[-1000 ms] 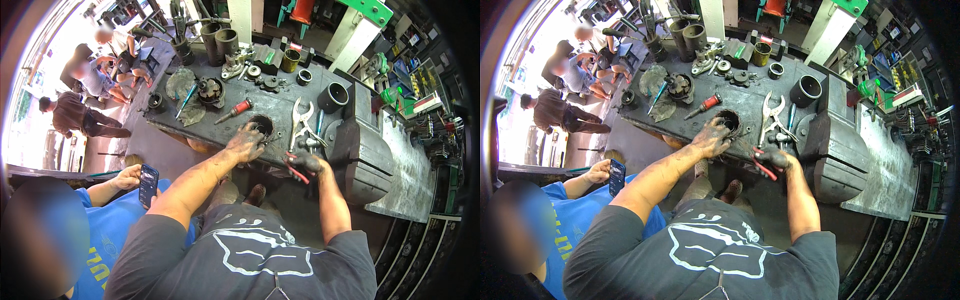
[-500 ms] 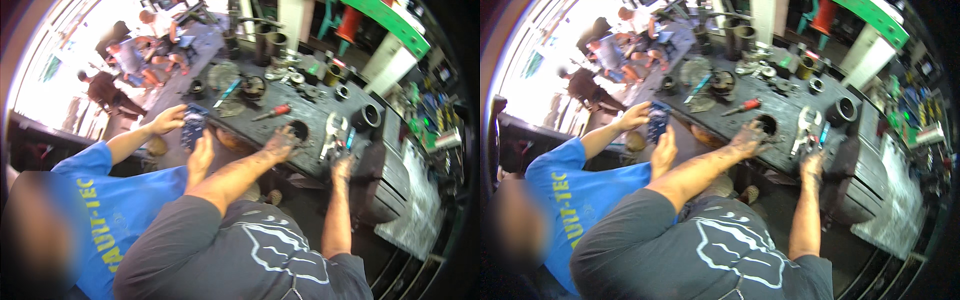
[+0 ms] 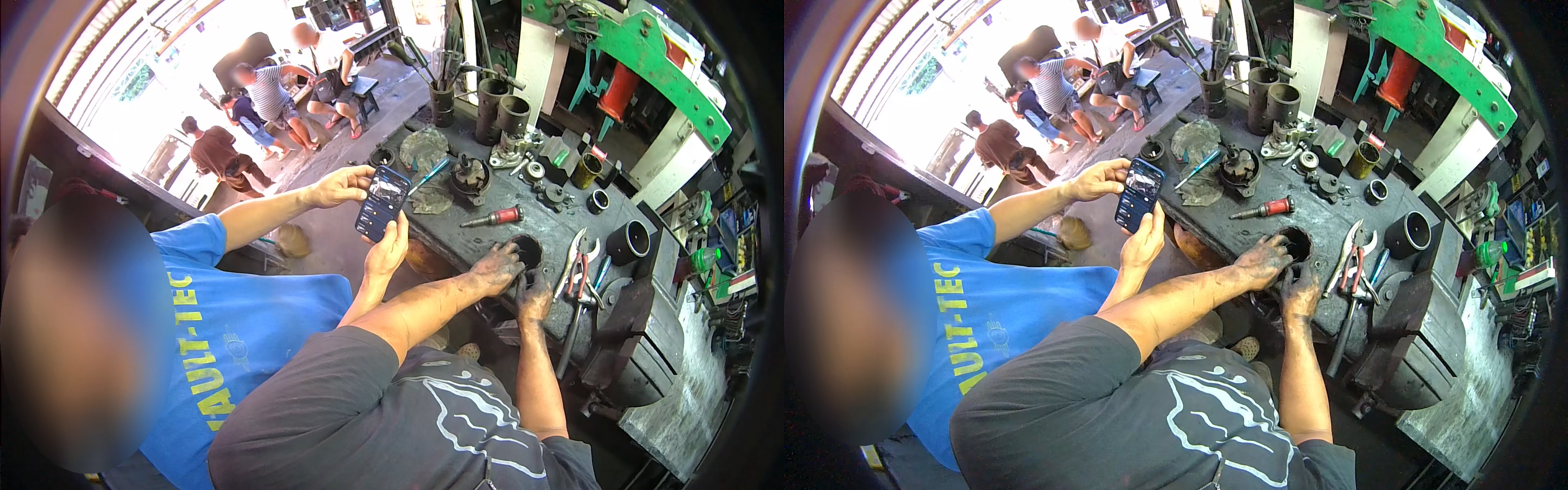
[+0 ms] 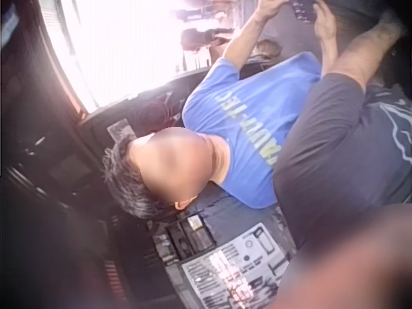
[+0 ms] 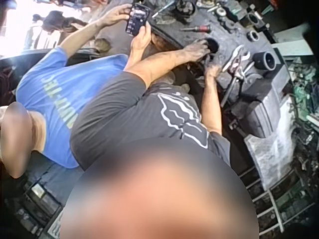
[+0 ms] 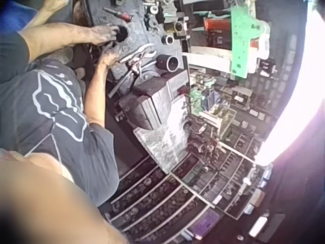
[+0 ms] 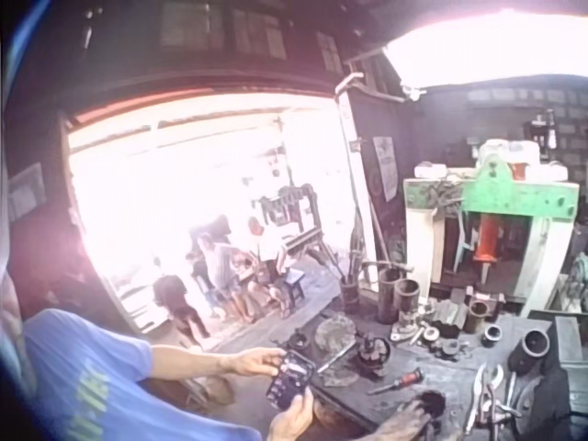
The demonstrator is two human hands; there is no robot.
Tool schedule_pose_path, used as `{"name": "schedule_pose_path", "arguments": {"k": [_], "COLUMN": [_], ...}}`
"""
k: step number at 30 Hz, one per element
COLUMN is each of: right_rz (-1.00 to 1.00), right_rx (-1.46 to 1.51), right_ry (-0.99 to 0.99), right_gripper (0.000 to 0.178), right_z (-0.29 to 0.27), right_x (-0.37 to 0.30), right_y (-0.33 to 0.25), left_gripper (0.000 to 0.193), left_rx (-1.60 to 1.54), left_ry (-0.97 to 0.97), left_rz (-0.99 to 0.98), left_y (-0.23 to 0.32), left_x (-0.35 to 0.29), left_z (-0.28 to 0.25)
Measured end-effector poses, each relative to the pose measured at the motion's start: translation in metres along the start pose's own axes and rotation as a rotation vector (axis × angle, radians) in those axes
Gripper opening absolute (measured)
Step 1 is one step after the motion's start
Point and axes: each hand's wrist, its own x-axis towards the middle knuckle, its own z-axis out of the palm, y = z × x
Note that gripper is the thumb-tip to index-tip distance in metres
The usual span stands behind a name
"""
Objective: The person disassembles a mechanical component on a workbench, removes a cylindrical part, and uses pliers and a hammer to adjust internal pieces. They then retrieve a bolt from a drawer and move to a bench grinder to work on the assembly.
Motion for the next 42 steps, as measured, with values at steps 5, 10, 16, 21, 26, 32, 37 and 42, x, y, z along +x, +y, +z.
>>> {"name": "schedule_pose_path", "arguments": {"k": [5, 10, 16, 21, 26, 32, 37, 42], "right_rz": [0.057, 0.081, 0.113, 0.191, 0.171, 0.077, 0.097, 0.152], "right_rx": [-0.015, -0.012, 0.011, -0.056, -0.078, -0.104, -0.103, -0.084], "right_ry": [0.000, 0.025, 0.025, 0.058, 0.059, 0.060, 0.101, 0.083], "right_gripper": [0.022, 0.022, 0.021, 0.023, 0.023, 0.022, 0.024, 0.025], "right_z": [-0.003, -0.002, 0.001, 0.007, 0.006, 0.003, 0.008, 0.008], "right_x": [-0.006, -0.005, 0.003, 0.012, 0.016, 0.014, 0.016, 0.014], "right_y": [0.008, 0.010, 0.014, 0.023, 0.029, 0.036, 0.034, 0.030], "left_gripper": [0.049, 0.044, 0.039, 0.035, 0.036, 0.037, 0.039, 0.034], "left_rx": [-0.006, 0.025, 0.026, 0.061, 0.062, 0.012, 0.021, 0.093], "left_ry": [0.014, -0.082, 0.000, 0.061, 0.088, 0.062, 0.046, 0.127], "left_rz": [0.036, 0.004, -0.055, -0.144, -0.188, -0.169, -0.172, -0.168], "left_y": [-0.004, 0.003, 0.015, 0.033, 0.042, 0.039, 0.041, 0.041], "left_x": [-0.004, 0.008, 0.007, 0.015, 0.017, 0.017, 0.017, 0.014], "left_z": [0.001, -0.018, -0.017, -0.007, -0.002, -0.003, -0.004, -0.005]}}
